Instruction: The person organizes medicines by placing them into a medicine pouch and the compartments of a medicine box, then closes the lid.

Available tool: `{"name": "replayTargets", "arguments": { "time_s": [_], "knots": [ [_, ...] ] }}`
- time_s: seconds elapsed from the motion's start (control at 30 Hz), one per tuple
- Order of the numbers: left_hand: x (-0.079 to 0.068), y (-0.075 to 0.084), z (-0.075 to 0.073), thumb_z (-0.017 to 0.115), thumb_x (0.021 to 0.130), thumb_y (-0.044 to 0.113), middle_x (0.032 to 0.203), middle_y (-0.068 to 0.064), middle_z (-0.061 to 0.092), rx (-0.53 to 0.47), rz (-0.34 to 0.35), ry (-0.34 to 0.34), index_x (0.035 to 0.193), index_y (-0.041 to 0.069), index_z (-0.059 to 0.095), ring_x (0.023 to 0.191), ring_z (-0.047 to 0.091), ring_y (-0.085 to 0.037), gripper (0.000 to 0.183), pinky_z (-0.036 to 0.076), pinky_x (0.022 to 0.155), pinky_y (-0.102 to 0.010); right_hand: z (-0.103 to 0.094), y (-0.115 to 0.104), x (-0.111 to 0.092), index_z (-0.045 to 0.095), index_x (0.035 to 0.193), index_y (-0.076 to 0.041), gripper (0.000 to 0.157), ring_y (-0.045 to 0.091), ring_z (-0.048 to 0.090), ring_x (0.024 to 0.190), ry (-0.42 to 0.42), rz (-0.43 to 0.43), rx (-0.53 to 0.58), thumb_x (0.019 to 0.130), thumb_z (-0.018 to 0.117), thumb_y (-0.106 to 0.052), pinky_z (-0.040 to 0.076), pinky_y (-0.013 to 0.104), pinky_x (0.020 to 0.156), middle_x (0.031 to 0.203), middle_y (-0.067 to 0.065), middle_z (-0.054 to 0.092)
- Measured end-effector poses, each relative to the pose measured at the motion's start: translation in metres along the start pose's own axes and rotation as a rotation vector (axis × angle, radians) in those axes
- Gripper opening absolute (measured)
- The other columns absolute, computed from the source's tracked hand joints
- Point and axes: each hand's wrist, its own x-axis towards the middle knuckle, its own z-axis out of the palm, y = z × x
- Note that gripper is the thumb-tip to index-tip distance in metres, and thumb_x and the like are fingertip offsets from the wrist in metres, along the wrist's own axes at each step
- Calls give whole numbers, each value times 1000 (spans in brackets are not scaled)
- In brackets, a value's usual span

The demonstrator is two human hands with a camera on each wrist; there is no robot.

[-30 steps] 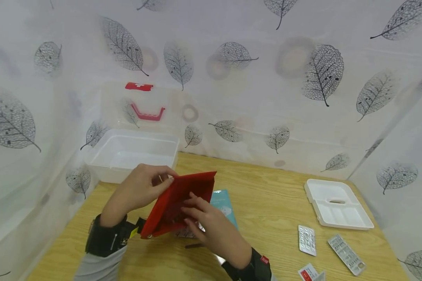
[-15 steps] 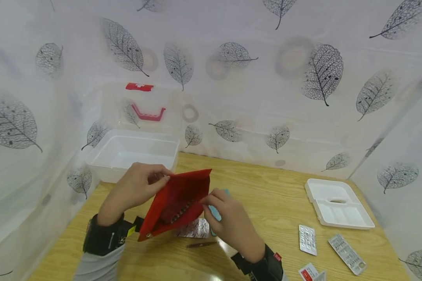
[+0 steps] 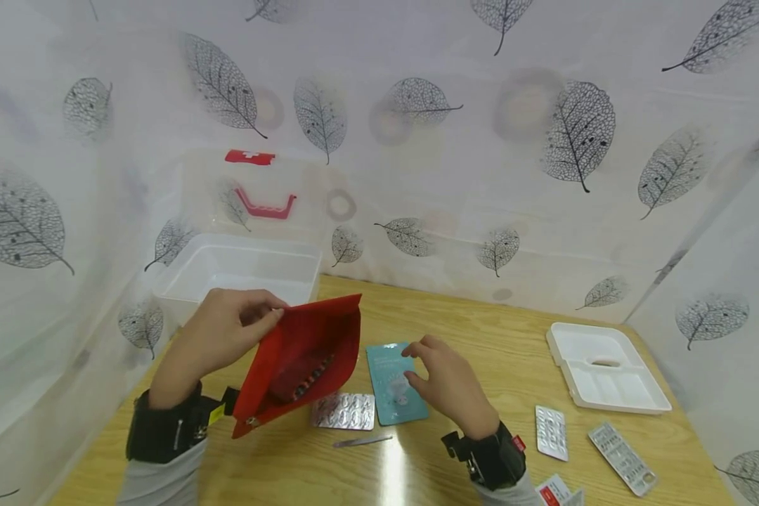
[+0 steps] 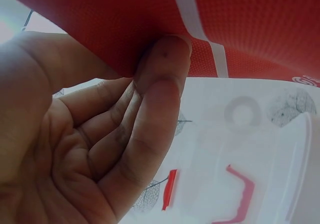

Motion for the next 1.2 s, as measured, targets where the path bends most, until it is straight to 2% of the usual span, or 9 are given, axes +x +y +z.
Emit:
{"name": "replayTargets", "arguments": {
  "time_s": [0.13, 0.27, 0.4, 0.5, 0.63, 0.8, 1.03, 1.13, 1.2],
  "knots": [
    [0, 1, -4, 66, 97, 12, 80, 8, 72, -6, -11, -2, 101, 14, 78, 67, 61, -8, 12, 51, 60, -25, 9, 9, 2, 72, 115, -10, 32, 16, 60, 84, -58, 20, 25, 86, 81, -18, 49, 30, 67, 102, 3, 65],
    [0, 1, -5, 65, 98, 12, 81, 6, 73, -11, -28, -12, 102, 13, 78, 68, 62, -9, 13, 52, 61, -26, 18, 13, 5, 70, 119, -9, 40, 19, 62, 89, -85, 41, -10, 83, 84, -21, 52, 33, 66, 108, 7, 64],
    [0, 1, -5, 66, 97, 11, 81, 6, 72, -13, -33, -20, 102, 12, 77, 67, 62, -9, 13, 52, 61, -26, 31, 17, 5, 63, 132, -7, 65, 30, 61, 108, -141, 43, -20, 77, 89, -29, 57, 42, 75, 125, 11, 61],
    [0, 0, -3, 66, 97, 11, 80, 6, 72, -16, -29, -23, 102, 11, 77, 67, 62, -9, 12, 52, 61, -26, 40, 21, 4, 54, 144, -5, 90, 41, 54, 124, -189, 42, 10, 70, 93, -36, 56, 50, 85, 143, 17, 54],
    [-1, -1, -1, 66, 97, 10, 80, 6, 72, -20, -23, -26, 101, 11, 77, 66, 62, -8, 12, 52, 61, -26, 48, 23, 1, 45, 151, -4, 108, 48, 48, 129, -240, 46, 24, 63, 95, -40, 51, 57, 95, 154, 22, 44],
    [0, -1, -1, 66, 97, 10, 80, 6, 71, -22, -17, -32, 102, 11, 77, 65, 61, -9, 12, 52, 60, -25, 50, 24, 0, 46, 151, -3, 107, 46, 49, 127, -233, 29, 7, 63, 96, -39, 46, 58, 100, 150, 24, 48],
    [1, 0, -1, 66, 97, 10, 81, 5, 72, -22, -24, -43, 102, 11, 77, 65, 60, -10, 12, 52, 60, -25, 50, 23, 0, 48, 150, -4, 104, 43, 50, 124, -214, 21, 2, 63, 96, -37, 47, 55, 99, 145, 23, 54],
    [1, 0, -1, 66, 97, 9, 82, 4, 72, -25, -25, -44, 102, 10, 77, 65, 61, -10, 12, 52, 60, -25, 49, 22, 0, 50, 148, -5, 103, 39, 54, 117, -198, 15, -11, 61, 97, -36, 51, 52, 92, 136, 20, 59],
    [1, 0, -1, 65, 97, 9, 82, 4, 73, -28, -26, -46, 103, 10, 77, 65, 61, -10, 12, 52, 60, -25, 50, 22, 1, 51, 146, -4, 102, 33, 58, 104, -190, 18, -20, 60, 97, -35, 54, 47, 81, 124, 16, 61]
  ]
}}
